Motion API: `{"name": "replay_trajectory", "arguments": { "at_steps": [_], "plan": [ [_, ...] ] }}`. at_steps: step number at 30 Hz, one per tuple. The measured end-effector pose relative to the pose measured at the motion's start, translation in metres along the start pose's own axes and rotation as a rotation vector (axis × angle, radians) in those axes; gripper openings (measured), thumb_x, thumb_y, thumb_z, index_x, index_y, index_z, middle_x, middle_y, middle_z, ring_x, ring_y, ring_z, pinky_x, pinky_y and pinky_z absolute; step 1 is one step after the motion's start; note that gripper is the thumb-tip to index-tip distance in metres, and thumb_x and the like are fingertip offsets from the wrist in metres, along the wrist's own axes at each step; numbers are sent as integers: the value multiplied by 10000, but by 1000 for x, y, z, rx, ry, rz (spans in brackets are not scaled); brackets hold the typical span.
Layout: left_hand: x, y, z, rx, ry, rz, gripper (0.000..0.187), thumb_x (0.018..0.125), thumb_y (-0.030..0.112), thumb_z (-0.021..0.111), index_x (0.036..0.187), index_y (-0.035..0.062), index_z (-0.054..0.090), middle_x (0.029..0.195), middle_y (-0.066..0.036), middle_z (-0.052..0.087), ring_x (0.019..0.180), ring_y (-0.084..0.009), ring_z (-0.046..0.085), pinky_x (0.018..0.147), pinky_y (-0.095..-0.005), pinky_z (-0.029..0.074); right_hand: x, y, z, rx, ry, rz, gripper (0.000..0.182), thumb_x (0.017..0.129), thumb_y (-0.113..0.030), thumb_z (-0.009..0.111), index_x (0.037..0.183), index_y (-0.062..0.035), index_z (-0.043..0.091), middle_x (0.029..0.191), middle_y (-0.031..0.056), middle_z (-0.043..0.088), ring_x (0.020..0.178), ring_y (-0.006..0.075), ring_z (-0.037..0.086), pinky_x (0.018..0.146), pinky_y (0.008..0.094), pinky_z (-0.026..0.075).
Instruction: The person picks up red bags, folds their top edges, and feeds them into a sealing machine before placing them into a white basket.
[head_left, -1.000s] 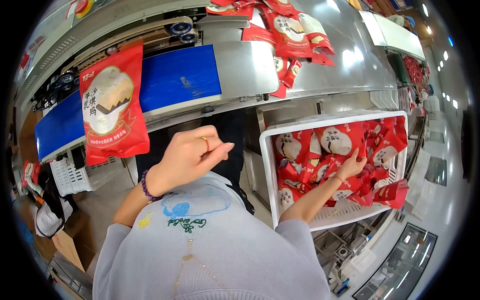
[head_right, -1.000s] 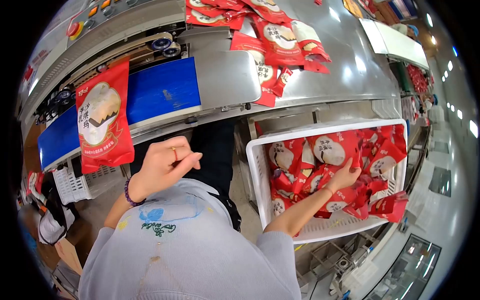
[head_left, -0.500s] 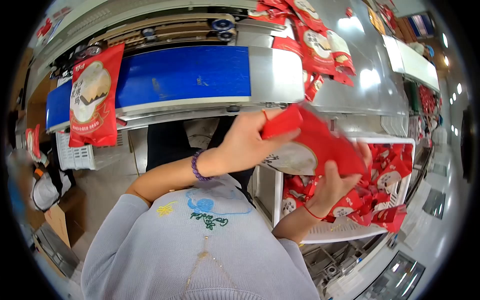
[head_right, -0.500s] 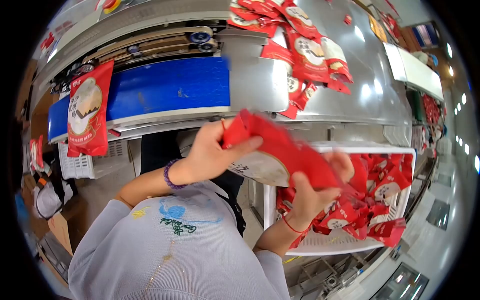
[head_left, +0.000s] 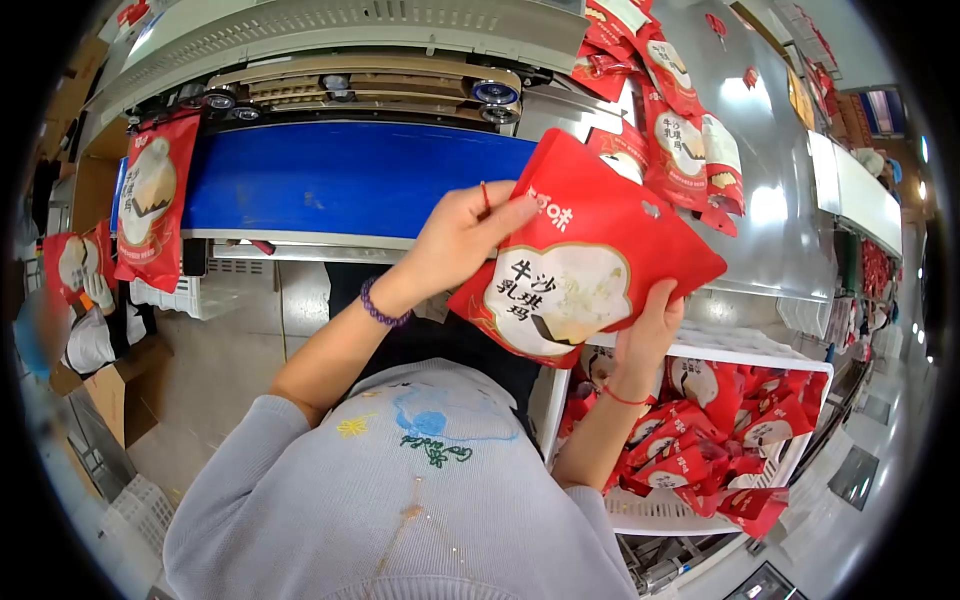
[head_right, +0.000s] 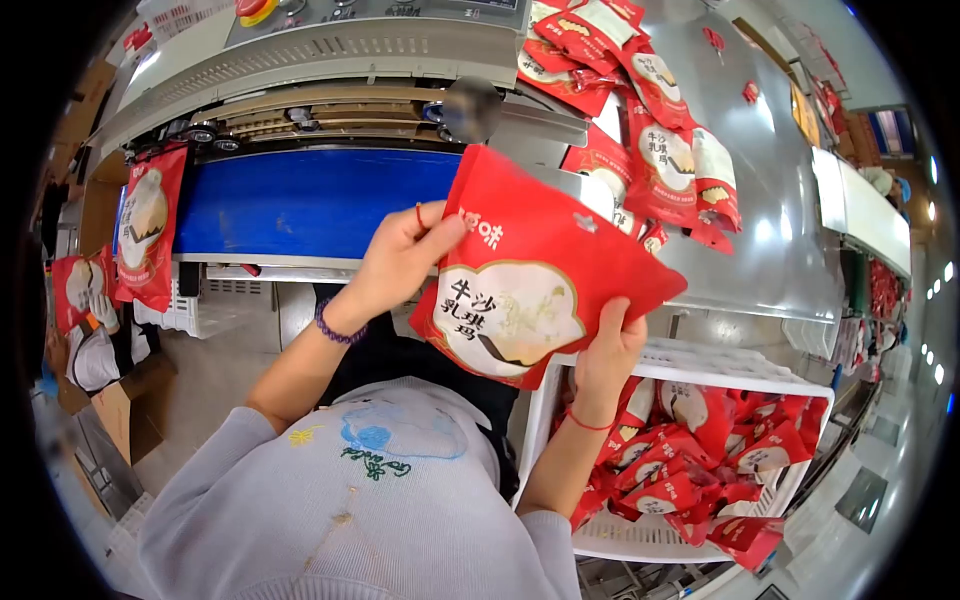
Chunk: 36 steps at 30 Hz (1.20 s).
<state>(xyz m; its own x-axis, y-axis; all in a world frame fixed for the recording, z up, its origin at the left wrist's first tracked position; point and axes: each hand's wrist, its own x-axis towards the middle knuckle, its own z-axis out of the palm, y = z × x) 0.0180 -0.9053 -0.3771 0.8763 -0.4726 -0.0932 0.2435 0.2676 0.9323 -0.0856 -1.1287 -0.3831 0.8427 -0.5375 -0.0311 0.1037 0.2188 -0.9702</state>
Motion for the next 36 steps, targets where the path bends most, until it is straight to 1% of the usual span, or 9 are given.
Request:
{"name": "replay_trajectory", "arguments": {
  "at_steps": [4,8,9,18,21,22,24,27,36],
  "plan": [
    [21,-15,-17,226,67,342,238,984,194,592,1001,-25,685,808,58,637,733,-34,513,682,-208,435,18,-4,22,-269,113,-126,275,932,-89,658,1177,34,654,1084,32,669,929,82,570,839,229,461],
    [21,-14,-13,82,308,126,219,925,200,676,936,-16,706,706,36,595,618,-52,487,612,-201,418,43,4,16,-420,114,-160,179,926,-112,676,809,4,605,742,-82,524,680,17,396,581,194,319],
    [23,-14,-14,7,312,55,171,918,193,687,895,24,689,664,61,547,543,6,390,472,-176,264,47,4,18,-405,97,-189,275,932,-131,675,732,-36,513,676,-96,405,634,23,297,542,223,226],
    [74,-22,-6,-228,329,-58,168,914,178,647,846,25,651,600,41,522,441,-23,388,390,-210,214,99,5,8,-283,48,-235,247,905,-31,672,891,-96,434,623,-86,385,576,-20,303,533,179,235],
    [79,-9,-23,-83,453,-12,176,901,175,646,818,19,652,590,17,542,449,-61,439,396,-235,296,122,12,26,-578,25,-324,234,898,-132,696,978,-10,513,790,18,555,715,95,508,664,245,423],
    [101,-55,-38,459,365,471,173,878,162,625,803,8,646,603,-52,582,525,-179,559,479,-324,437,126,9,27,-758,53,-409,294,885,-187,720,995,7,528,812,28,552,706,111,502,650,256,416],
    [69,-44,-82,1316,559,592,168,803,153,569,728,30,655,741,-192,638,750,-372,622,689,-473,507,112,22,83,-676,-105,-452,248,901,-170,692,993,31,581,1001,125,620,888,218,577,811,338,488],
    [72,-30,-62,717,693,342,251,798,199,554,718,-14,660,782,-244,626,766,-420,612,710,-497,493,126,30,61,-838,-14,-332,364,877,-269,737,901,51,567,810,107,590,736,180,525,679,339,489],
    [-83,76,-102,482,525,215,342,895,239,564,678,-18,625,564,-166,598,569,-335,626,582,-409,505,45,-27,119,-846,-223,-393,481,936,-380,658,732,-76,345,715,30,386,637,150,373,576,289,371]
  ]
}}
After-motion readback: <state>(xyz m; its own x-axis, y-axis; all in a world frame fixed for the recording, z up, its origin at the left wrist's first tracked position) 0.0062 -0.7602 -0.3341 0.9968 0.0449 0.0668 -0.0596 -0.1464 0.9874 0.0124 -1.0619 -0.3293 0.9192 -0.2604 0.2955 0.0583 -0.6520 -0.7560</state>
